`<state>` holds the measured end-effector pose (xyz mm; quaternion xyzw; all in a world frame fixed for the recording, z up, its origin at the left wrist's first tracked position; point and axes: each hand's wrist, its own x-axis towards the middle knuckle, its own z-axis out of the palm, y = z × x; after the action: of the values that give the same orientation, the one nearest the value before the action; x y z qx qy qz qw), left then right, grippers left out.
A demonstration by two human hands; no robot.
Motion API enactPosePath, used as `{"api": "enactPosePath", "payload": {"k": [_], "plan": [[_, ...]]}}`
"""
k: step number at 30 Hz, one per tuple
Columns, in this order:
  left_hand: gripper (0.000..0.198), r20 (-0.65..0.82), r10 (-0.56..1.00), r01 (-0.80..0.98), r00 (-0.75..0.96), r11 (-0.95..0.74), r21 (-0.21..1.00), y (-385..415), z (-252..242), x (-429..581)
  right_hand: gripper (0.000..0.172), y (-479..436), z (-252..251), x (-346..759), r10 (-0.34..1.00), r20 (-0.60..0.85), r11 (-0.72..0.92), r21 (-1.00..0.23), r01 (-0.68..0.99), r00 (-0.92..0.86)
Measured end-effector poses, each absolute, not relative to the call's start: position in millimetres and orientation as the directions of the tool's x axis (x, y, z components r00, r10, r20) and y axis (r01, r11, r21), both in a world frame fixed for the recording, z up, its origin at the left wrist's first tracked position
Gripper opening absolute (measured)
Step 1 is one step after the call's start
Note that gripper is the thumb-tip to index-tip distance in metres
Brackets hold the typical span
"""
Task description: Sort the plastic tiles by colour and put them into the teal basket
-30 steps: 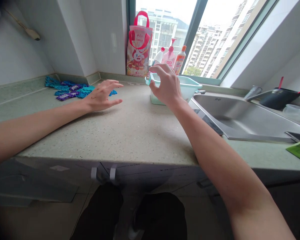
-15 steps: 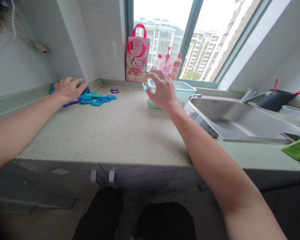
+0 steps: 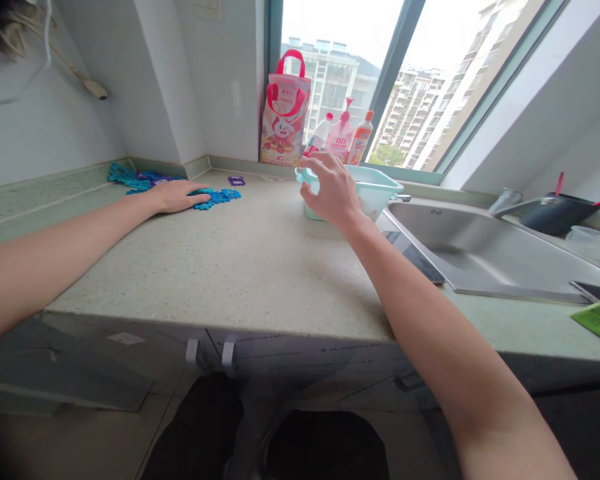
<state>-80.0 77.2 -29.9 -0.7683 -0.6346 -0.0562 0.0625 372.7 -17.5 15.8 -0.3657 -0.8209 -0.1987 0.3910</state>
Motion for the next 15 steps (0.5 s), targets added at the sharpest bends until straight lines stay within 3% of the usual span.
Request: {"api": "enactPosePath", "payload": {"k": [4, 15], "plan": [[0.082, 0.126, 0.967, 0.973, 0.224, -0.228, 0.022, 73.1, -30.0, -75.3, 0.045, -21.2, 12.7, 368.2, 0.444, 0.793, 0.683, 0.003, 0.73, -0.418], [0.088, 0.095, 0.896, 0.894, 0.434, -0.441, 0.078, 51.7, -26.5, -38.8, 0.029, -35.4, 4.3, 347.5, 0.388, 0.789, 0.772, 0.004, 0.635, -0.477]]}}
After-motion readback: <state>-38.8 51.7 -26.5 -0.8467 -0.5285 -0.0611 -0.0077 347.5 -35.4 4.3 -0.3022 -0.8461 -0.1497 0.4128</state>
